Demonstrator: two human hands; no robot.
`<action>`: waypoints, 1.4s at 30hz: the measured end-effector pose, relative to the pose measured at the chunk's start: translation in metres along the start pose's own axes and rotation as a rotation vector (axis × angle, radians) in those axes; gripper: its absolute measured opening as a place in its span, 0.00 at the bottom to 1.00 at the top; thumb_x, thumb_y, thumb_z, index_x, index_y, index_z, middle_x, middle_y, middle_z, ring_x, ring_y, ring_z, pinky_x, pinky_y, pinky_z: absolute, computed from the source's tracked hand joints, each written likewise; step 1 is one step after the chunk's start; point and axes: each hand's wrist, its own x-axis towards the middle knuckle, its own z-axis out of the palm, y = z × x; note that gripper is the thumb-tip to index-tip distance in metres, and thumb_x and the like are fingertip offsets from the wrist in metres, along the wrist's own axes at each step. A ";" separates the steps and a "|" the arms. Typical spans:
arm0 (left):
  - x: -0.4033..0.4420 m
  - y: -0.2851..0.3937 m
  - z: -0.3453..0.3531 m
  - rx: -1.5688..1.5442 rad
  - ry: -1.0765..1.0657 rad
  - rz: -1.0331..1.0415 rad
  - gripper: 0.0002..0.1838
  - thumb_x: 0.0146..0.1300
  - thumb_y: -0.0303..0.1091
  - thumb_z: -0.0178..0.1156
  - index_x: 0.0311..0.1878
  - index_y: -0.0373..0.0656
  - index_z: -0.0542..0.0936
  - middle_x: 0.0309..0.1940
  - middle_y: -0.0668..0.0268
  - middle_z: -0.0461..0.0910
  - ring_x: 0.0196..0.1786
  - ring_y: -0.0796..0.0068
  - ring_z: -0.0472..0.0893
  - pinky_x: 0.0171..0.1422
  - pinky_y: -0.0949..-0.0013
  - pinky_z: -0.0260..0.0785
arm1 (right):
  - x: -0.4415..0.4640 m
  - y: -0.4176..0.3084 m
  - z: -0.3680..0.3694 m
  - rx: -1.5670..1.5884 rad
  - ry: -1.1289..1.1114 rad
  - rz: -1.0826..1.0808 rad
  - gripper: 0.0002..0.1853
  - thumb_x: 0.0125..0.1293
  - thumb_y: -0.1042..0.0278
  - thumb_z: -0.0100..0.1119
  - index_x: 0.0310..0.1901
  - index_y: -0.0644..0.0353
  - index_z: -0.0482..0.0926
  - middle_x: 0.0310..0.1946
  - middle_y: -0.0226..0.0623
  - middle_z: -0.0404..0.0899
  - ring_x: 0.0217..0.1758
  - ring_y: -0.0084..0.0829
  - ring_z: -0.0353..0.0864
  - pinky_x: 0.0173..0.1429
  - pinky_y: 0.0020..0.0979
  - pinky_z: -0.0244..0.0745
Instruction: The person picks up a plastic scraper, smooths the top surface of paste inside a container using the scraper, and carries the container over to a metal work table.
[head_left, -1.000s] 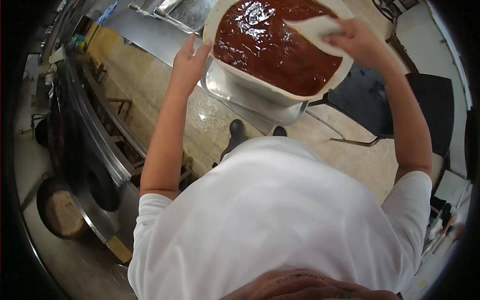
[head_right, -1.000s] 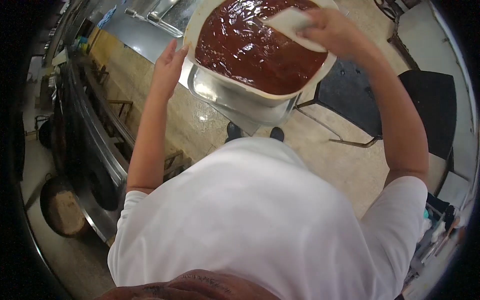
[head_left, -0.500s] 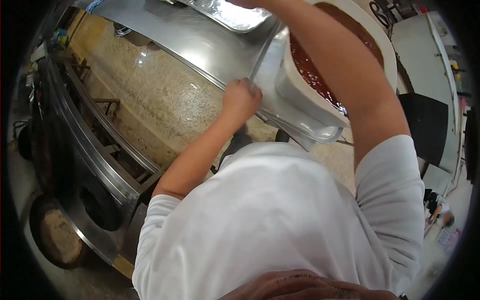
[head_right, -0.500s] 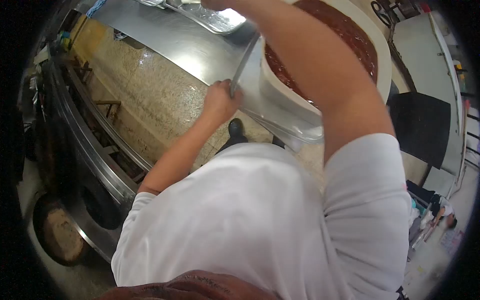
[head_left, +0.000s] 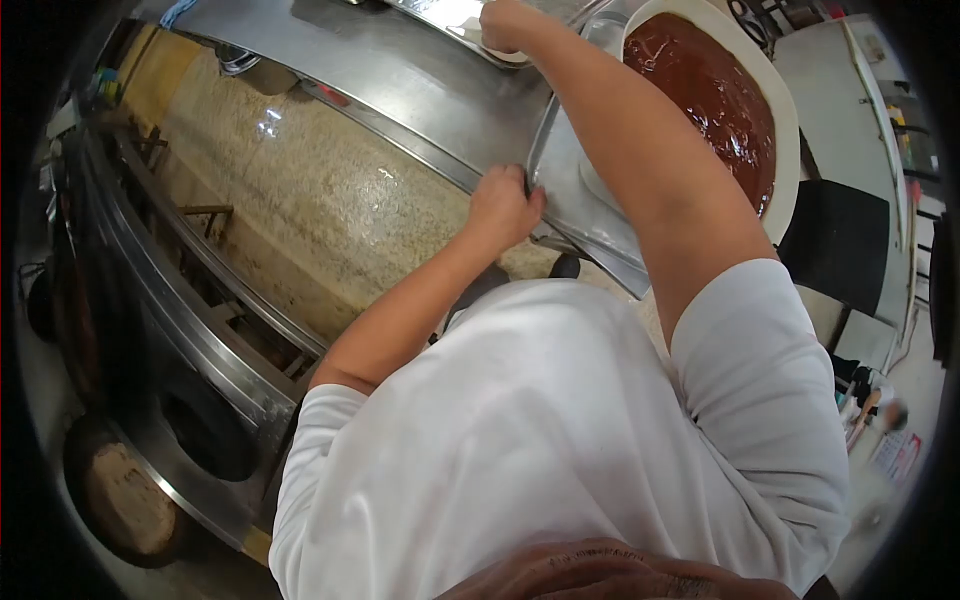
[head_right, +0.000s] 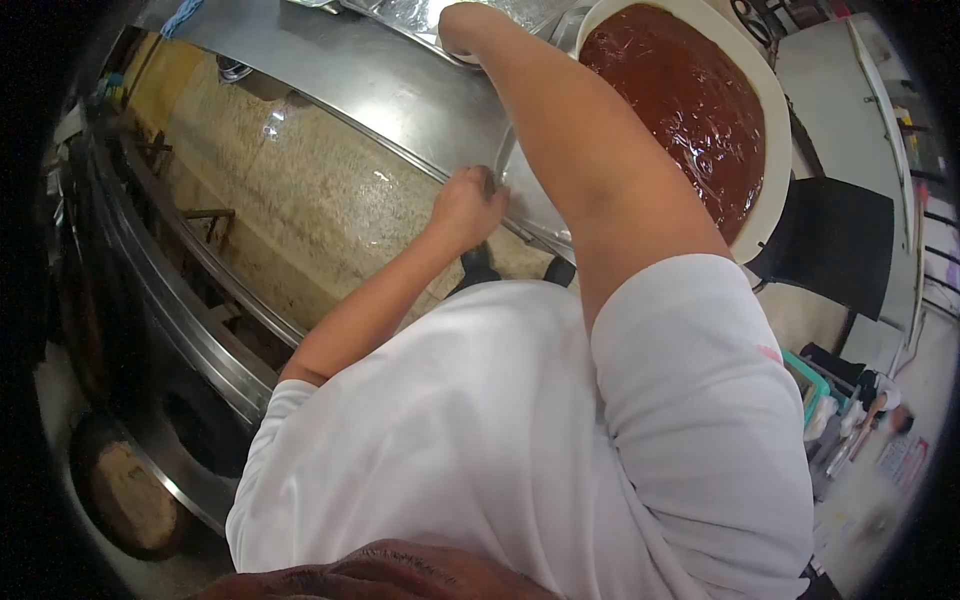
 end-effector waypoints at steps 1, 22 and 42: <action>0.001 0.001 0.001 0.000 0.005 -0.005 0.19 0.63 0.42 0.63 0.44 0.31 0.81 0.42 0.43 0.80 0.48 0.40 0.80 0.54 0.49 0.73 | -0.003 0.003 0.000 -0.052 -0.035 -0.032 0.11 0.59 0.66 0.60 0.37 0.59 0.89 0.42 0.53 0.86 0.46 0.51 0.86 0.53 0.45 0.79; 0.028 0.007 0.009 -0.234 -0.322 -0.244 0.12 0.63 0.27 0.54 0.46 0.28 0.74 0.31 0.53 0.81 0.29 0.65 0.83 0.30 0.67 0.78 | -0.524 0.082 -0.005 1.003 -0.279 0.656 0.17 0.65 0.57 0.61 0.43 0.64 0.85 0.34 0.38 0.85 0.39 0.29 0.84 0.44 0.33 0.78; -0.023 0.034 0.046 -0.243 -0.197 -0.419 0.08 0.66 0.27 0.53 0.43 0.31 0.75 0.28 0.55 0.82 0.24 0.68 0.82 0.26 0.67 0.76 | -0.483 0.154 0.171 1.954 0.477 0.921 0.18 0.70 0.62 0.57 0.54 0.67 0.77 0.41 0.43 0.82 0.39 0.36 0.83 0.37 0.42 0.77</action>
